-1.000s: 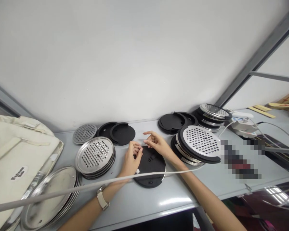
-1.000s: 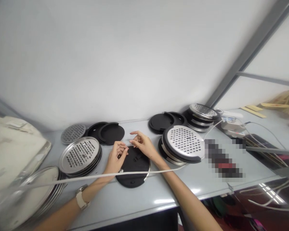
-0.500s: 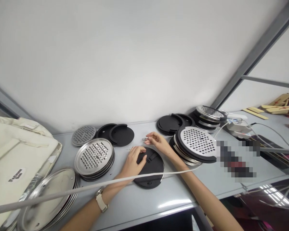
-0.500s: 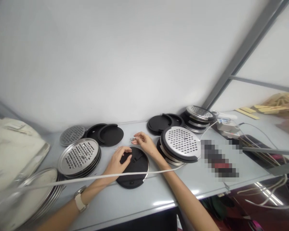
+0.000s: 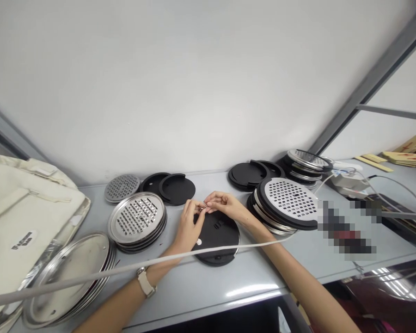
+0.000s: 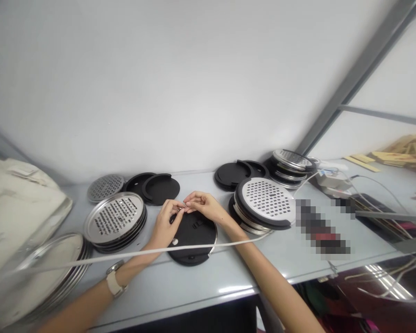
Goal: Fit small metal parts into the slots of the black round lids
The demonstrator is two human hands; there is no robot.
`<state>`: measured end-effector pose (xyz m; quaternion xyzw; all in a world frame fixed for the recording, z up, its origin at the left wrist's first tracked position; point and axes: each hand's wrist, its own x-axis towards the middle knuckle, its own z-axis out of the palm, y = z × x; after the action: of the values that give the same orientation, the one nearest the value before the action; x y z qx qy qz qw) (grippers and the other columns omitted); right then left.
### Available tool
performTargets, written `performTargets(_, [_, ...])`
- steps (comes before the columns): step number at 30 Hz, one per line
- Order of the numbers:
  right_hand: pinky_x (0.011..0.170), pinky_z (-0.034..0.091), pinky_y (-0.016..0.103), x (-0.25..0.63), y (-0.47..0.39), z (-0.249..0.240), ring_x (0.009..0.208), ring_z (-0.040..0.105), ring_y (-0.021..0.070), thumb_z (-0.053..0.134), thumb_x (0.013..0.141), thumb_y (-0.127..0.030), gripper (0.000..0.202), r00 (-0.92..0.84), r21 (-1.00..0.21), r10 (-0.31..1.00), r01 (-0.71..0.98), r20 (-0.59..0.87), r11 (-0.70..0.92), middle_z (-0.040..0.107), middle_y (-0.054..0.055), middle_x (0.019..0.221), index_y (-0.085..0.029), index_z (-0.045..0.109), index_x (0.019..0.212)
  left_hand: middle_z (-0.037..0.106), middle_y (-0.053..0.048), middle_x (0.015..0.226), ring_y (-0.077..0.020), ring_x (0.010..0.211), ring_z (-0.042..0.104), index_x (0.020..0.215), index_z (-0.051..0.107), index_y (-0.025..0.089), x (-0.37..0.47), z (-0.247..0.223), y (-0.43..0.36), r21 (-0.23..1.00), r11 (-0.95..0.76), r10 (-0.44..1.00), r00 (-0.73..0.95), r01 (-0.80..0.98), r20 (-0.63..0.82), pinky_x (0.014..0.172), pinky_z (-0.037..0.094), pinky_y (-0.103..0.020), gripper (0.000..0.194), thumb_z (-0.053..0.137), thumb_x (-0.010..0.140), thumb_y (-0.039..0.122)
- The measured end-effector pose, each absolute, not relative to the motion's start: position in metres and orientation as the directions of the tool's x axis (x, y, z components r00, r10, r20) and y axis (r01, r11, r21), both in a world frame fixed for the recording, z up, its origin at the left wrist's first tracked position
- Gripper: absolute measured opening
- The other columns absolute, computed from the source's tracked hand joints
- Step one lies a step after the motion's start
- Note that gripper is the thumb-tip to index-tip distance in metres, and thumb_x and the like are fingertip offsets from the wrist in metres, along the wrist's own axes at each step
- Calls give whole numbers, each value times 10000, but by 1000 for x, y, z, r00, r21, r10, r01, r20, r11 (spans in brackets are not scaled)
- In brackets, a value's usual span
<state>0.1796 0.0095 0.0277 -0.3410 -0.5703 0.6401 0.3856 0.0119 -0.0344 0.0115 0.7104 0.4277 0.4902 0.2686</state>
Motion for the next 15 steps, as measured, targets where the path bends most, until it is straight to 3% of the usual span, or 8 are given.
performTargets(6, [728,529,272,179,12,21,712,657,132,745,672,-367,297,-438,-997,898,-72,31,-1,681,25,728,-136,640,827,505,-34,938,-126,830,594,956,491,190,10,10,-30,795,-506,856,83,335,510,755,509,-271,78,466,888,164])
performTargets(11, [719,511,267,178,6,30,749,627,130,663,766,-389,346,-482,-984,867,51,126,172,671,40,924,-179,630,1039,509,-32,951,-112,799,600,970,471,194,10,7,-28,792,-515,852,94,329,515,713,513,-247,109,497,869,162])
performTargets(15, [749,495,276,175,-1,37,795,622,147,638,788,-413,379,-561,-974,819,97,119,207,671,32,895,-191,594,1092,512,-30,944,-105,764,583,963,468,193,12,8,-30,768,-526,845,129,364,518,691,502,-240,127,498,851,140])
